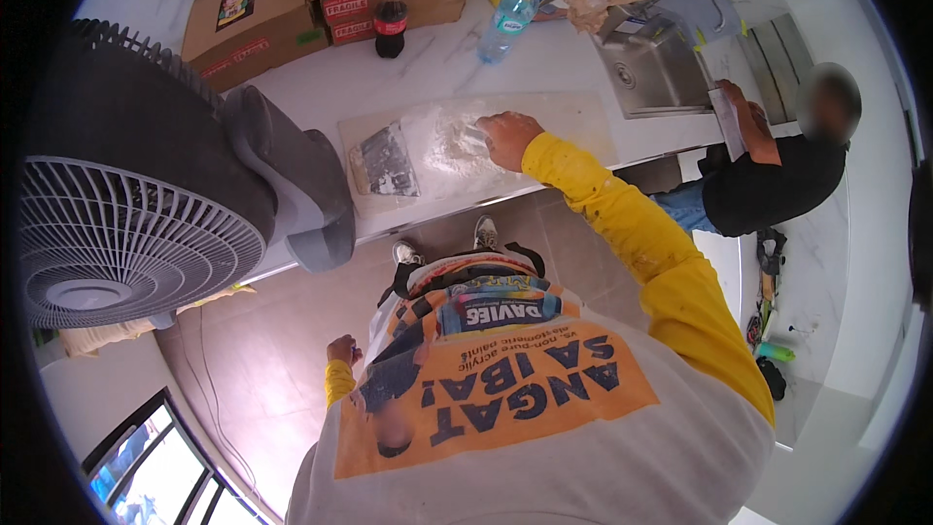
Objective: The person mixes a white powdery substance on a countertop using two metal trowels. They repeatedly scrape and fold the material, occasionally adding water from a plastic bottle to adjust consistency. The task continues throughout the clip without a visible final state.
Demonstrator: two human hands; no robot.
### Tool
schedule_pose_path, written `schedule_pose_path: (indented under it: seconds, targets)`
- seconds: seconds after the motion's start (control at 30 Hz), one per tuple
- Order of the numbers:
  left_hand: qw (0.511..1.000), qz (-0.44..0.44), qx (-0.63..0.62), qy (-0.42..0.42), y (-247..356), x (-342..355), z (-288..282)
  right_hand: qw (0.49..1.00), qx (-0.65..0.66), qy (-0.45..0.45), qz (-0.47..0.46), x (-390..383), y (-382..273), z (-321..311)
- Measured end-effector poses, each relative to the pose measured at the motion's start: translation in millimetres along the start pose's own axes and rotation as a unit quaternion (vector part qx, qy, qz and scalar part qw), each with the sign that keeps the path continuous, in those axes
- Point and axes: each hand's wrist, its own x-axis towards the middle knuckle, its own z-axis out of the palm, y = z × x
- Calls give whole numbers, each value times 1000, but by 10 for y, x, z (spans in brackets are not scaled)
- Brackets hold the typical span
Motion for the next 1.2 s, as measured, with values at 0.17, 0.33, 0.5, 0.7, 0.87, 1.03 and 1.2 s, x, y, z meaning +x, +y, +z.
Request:
schedule_pose_path:
  seconds: [0.17,0.33,0.5,0.7,0.87,1.03,1.2]
  targets:
    - [994,-63,-81,-49,47,-6,-46,999,11,18,46,-19,-30,-67]
    - [993,-37,-112,-18,67,74,2,998,-7,44,48,97,148,-228]
    - [970,-125,-204,-46,125,-29,138,999,-46,-27,-3,159,295,-195]
    - [996,-65,51,-13,304,-162,387,996,-55,-38,-51,171,446,-229]
    - [995,-95,39,7,634,-160,611,996,-64,-2,-55,180,568,-389]
    - [988,-150,-38,-10,1153,-72,777,983,-104,-77,-132,228,656,-481]
    - [964,-241,-82,-75,1663,41,866,967,-130,-116,-185,275,744,-552]
